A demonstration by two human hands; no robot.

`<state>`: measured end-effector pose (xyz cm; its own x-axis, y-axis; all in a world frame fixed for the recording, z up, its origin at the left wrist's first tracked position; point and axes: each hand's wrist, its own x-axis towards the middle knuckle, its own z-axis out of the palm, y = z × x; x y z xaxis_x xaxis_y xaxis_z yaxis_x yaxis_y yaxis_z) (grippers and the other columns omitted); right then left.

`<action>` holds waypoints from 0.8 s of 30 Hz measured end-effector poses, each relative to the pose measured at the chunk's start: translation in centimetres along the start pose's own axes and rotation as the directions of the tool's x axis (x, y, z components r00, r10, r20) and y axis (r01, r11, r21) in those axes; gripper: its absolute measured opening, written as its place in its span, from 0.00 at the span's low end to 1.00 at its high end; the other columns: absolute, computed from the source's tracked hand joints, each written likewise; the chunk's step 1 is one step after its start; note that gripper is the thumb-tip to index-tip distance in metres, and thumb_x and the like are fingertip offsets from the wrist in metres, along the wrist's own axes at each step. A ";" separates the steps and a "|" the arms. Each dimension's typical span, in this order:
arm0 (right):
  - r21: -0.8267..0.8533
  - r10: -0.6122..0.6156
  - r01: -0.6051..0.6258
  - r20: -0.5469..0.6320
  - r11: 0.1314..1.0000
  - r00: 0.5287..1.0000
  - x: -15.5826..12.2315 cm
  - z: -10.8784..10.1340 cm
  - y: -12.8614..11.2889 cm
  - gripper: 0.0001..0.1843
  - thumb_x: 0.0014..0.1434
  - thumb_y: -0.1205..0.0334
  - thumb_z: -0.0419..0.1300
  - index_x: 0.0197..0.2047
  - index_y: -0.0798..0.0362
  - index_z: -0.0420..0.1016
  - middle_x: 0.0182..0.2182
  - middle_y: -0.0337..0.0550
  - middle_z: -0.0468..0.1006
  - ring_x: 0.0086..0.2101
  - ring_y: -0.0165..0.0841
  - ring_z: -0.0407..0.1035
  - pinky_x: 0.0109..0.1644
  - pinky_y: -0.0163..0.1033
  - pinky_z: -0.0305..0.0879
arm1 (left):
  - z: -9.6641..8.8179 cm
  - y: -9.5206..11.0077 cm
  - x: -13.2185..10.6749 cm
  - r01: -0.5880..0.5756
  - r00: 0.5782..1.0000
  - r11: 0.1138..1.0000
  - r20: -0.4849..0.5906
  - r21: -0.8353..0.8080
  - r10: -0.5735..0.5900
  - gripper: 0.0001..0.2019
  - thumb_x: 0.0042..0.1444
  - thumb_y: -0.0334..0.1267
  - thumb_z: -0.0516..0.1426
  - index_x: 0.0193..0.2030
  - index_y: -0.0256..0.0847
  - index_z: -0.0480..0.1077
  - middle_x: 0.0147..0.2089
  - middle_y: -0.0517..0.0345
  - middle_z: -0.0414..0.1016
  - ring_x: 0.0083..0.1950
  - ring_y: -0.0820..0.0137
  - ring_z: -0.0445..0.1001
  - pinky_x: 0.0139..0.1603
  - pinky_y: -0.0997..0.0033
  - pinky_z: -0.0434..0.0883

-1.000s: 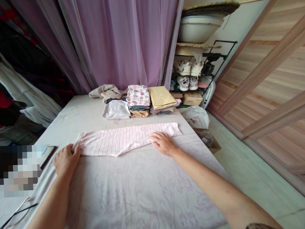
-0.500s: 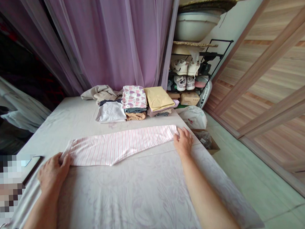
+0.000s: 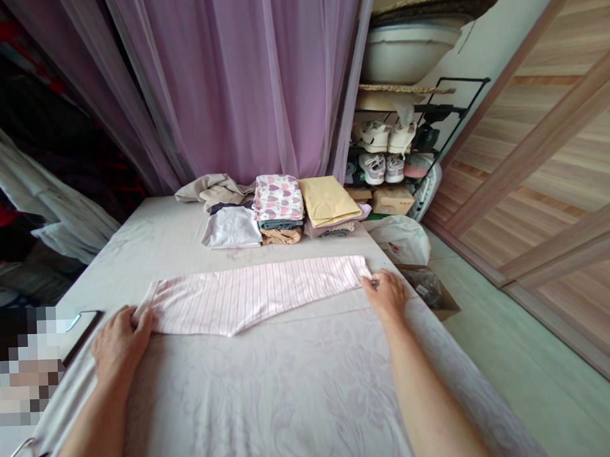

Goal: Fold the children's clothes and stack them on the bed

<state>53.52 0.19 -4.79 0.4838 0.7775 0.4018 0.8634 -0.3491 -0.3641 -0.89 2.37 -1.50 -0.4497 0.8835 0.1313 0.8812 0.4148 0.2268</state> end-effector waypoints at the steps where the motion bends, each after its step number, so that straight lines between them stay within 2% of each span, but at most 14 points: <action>1: 0.016 -0.003 0.003 0.010 1.000 1.000 0.1 0.0 0.0 0.15 0.57 0.50 0.53 0.32 0.52 0.73 0.42 0.52 0.78 0.47 0.44 0.67 0.52 0.46 0.58 | 0.0 0.0 0.0 -0.014 1.000 1.000 -0.004 -0.006 0.014 0.24 0.59 0.52 0.48 0.52 0.36 0.70 0.57 0.38 0.73 0.60 0.48 0.68 0.59 0.52 0.65; 5: 0.079 0.061 -0.067 0.076 0.995 0.995 0.3 -0.2 -0.2 0.17 0.57 0.51 0.52 0.38 0.53 0.74 0.35 0.51 0.79 0.40 0.42 0.70 0.46 0.43 0.61 | 0.3 -0.3 -0.2 -0.040 0.999 0.999 -0.022 -0.024 0.040 0.21 0.62 0.49 0.49 0.51 0.36 0.70 0.57 0.38 0.73 0.61 0.48 0.68 0.60 0.51 0.65; 10: 0.106 0.182 -0.195 0.121 0.975 0.976 0.2 -1.0 -1.6 0.23 0.57 0.50 0.53 0.49 0.55 0.72 0.41 0.53 0.80 0.42 0.43 0.72 0.45 0.43 0.63 | 0.2 -0.2 -0.6 -0.041 0.999 0.999 -0.002 -0.007 0.041 0.23 0.63 0.50 0.47 0.55 0.36 0.69 0.60 0.40 0.71 0.63 0.51 0.67 0.62 0.53 0.63; 14: -0.023 0.226 -0.226 0.198 0.974 0.954 0.5 -2.1 -2.7 0.32 0.59 0.44 0.51 0.60 0.57 0.66 0.44 0.56 0.80 0.46 0.48 0.73 0.49 0.48 0.64 | -0.1 0.1 -0.9 -0.043 0.999 0.999 0.018 0.003 0.043 0.24 0.64 0.49 0.46 0.56 0.34 0.68 0.61 0.40 0.70 0.63 0.52 0.66 0.63 0.53 0.62; 16: -0.092 0.284 -0.269 0.264 0.959 0.922 1.2 -2.3 -2.6 0.35 0.58 0.41 0.52 0.61 0.56 0.66 0.45 0.58 0.80 0.46 0.50 0.73 0.49 0.51 0.66 | -0.2 0.2 -1.0 -0.054 0.998 0.999 0.014 -0.004 0.054 0.23 0.65 0.48 0.46 0.56 0.34 0.68 0.61 0.39 0.71 0.63 0.52 0.66 0.63 0.52 0.62; 18: -0.091 0.315 -0.302 0.304 0.949 0.899 2.0 -2.2 -1.9 0.37 0.54 0.40 0.56 0.58 0.56 0.70 0.44 0.59 0.80 0.46 0.52 0.73 0.48 0.52 0.67 | -0.2 0.3 -1.1 -0.066 0.998 0.998 0.011 -0.012 0.066 0.23 0.65 0.48 0.46 0.56 0.34 0.69 0.61 0.39 0.71 0.63 0.52 0.66 0.63 0.51 0.62; 20: 0.014 0.298 -0.319 0.322 0.948 0.899 2.8 -1.7 -1.0 0.34 0.48 0.42 0.62 0.51 0.57 0.75 0.41 0.57 0.81 0.45 0.52 0.74 0.48 0.51 0.68 | -0.3 0.3 -1.2 -0.071 0.997 0.997 0.005 -0.023 0.071 0.23 0.65 0.48 0.46 0.57 0.33 0.68 0.61 0.38 0.70 0.64 0.51 0.66 0.63 0.50 0.61; 22: 0.224 0.274 -0.359 0.335 0.906 0.902 3.2 -1.0 -0.4 0.27 0.42 0.46 0.65 0.42 0.56 0.78 0.34 0.52 0.81 0.42 0.49 0.75 0.46 0.49 0.69 | -0.3 0.3 -1.3 -0.066 0.998 0.997 0.000 -0.034 0.066 0.23 0.65 0.47 0.47 0.57 0.32 0.68 0.62 0.38 0.70 0.64 0.51 0.65 0.64 0.50 0.61; 24: 0.485 0.299 -0.440 0.342 0.755 0.891 3.1 -0.4 -0.5 0.24 0.37 0.50 0.67 0.37 0.55 0.76 0.29 0.45 0.80 0.37 0.44 0.75 0.41 0.45 0.71 | -0.4 0.3 -1.4 -0.058 0.998 0.998 -0.001 -0.040 0.058 0.23 0.65 0.47 0.48 0.57 0.33 0.69 0.62 0.39 0.70 0.64 0.51 0.65 0.64 0.50 0.61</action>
<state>54.64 2.53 -3.01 0.6403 0.7671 -0.0382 0.3701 -0.3518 -0.8598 -0.04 1.23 -1.26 -0.3976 0.9059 0.1456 0.8995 0.3535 0.2568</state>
